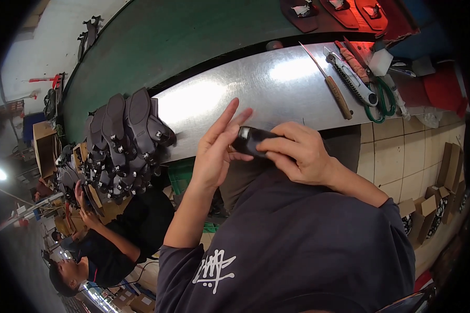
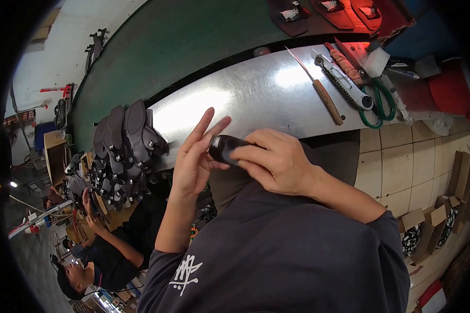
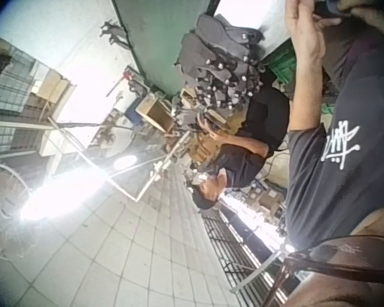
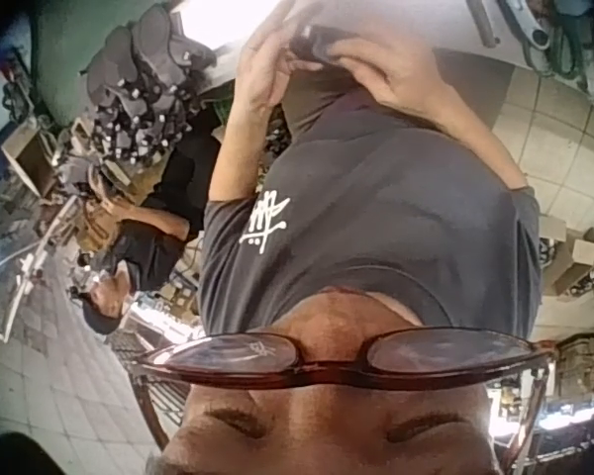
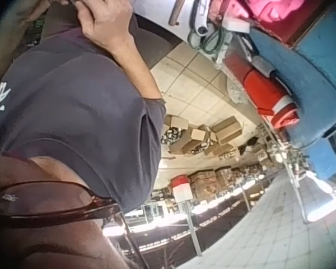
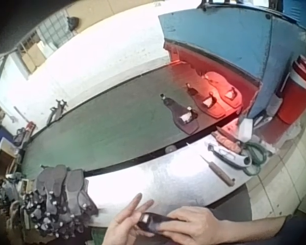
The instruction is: Assembling shoe soles and components at a workbench in a factory.
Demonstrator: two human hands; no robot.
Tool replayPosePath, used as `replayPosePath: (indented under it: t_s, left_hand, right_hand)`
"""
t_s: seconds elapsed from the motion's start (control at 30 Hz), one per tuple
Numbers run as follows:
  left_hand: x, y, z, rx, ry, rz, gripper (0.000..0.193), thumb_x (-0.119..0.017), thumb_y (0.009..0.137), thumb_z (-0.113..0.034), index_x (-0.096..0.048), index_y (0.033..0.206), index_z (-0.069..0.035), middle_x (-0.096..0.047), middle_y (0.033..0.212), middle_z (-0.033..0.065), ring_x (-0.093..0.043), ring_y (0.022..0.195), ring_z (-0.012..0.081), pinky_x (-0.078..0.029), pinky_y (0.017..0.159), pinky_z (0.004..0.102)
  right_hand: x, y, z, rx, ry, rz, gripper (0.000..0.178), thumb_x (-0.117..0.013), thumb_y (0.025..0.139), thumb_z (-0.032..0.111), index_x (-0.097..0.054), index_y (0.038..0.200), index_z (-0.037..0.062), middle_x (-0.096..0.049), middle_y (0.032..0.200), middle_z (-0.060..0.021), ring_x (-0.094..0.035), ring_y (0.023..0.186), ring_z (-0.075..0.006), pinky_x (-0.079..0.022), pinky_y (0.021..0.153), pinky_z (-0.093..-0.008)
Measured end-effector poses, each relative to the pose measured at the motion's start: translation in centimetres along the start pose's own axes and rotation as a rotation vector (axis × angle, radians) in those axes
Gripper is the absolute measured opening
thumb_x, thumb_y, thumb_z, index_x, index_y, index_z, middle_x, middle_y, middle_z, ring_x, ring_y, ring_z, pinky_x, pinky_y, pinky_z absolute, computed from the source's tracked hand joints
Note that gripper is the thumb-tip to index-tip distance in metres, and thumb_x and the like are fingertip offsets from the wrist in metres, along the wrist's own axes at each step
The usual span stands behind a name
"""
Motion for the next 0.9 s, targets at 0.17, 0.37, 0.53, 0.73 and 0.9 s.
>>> replayPosePath:
  t_s: [0.17, 0.37, 0.53, 0.73, 0.9]
  left_hand:
    - [0.7, -0.3, 0.8, 0.104, 0.192, -0.034, 0.040, -0.048, 0.093, -0.012, -0.049, 0.132, -0.002, -0.059, 0.120, 0.0104, -0.062, 0.092, 0.0126, -0.055, 0.073, 0.0261]
    - [1.2, -0.5, 0.7, 0.168, 0.242, 0.063, 0.032, -0.048, 0.090, -0.010, -0.057, 0.120, 0.000, -0.063, 0.108, 0.0064, -0.061, 0.090, 0.0106, -0.052, 0.072, 0.0238]
    - [0.4, -0.7, 0.7, 0.142, 0.212, 0.043, 0.030, -0.050, 0.090, -0.006, -0.058, 0.117, 0.001, -0.065, 0.105, 0.0066, -0.062, 0.088, 0.0104, -0.054, 0.074, 0.0247]
    - [0.5, -0.5, 1.4, 0.136, 0.218, -0.008, 0.025, -0.055, 0.088, -0.002, -0.063, 0.111, 0.004, -0.068, 0.097, 0.0085, -0.063, 0.078, 0.0104, -0.055, 0.071, 0.0246]
    - [0.7, -0.6, 2.2, 0.075, 0.221, -0.051, 0.019, -0.063, 0.087, -0.005, -0.066, 0.104, 0.004, -0.069, 0.086, 0.0070, -0.063, 0.070, 0.0096, -0.053, 0.065, 0.0224]
  right_hand:
    - [0.2, 0.0, 0.7, -0.161, 0.030, -0.077, 0.024, -0.073, 0.073, 0.000, -0.062, 0.095, 0.0009, -0.063, 0.085, -0.0133, -0.062, 0.070, -0.0273, -0.049, 0.061, -0.0343]
    - [0.4, -0.5, 0.1, -0.193, -0.019, 0.010, 0.017, -0.072, 0.077, 0.011, -0.058, 0.085, 0.0066, -0.060, 0.071, -0.0083, -0.059, 0.063, -0.0282, -0.045, 0.058, -0.0373]
    - [0.3, -0.4, 0.1, -0.167, -0.069, -0.006, 0.015, -0.072, 0.077, 0.012, -0.059, 0.082, 0.0077, -0.060, 0.068, -0.0071, -0.059, 0.061, -0.0264, -0.044, 0.055, -0.0366]
    - [0.1, -0.8, -0.1, -0.162, -0.028, -0.032, 0.016, -0.076, 0.073, 0.008, -0.062, 0.080, 0.0053, -0.059, 0.067, -0.0085, -0.057, 0.058, -0.0249, -0.043, 0.052, -0.0343]
    - [0.0, -0.8, 0.1, -0.200, -0.024, -0.004, 0.017, -0.076, 0.073, 0.009, -0.061, 0.081, 0.0045, -0.061, 0.068, -0.0089, -0.059, 0.060, -0.0256, -0.045, 0.054, -0.0339]
Point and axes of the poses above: each hand's wrist, its own y-axis towards the middle knuckle, its own x-axis out of the back of the hand, z = x × y, the point moved 2 cm from there along y, towards the middle knuckle
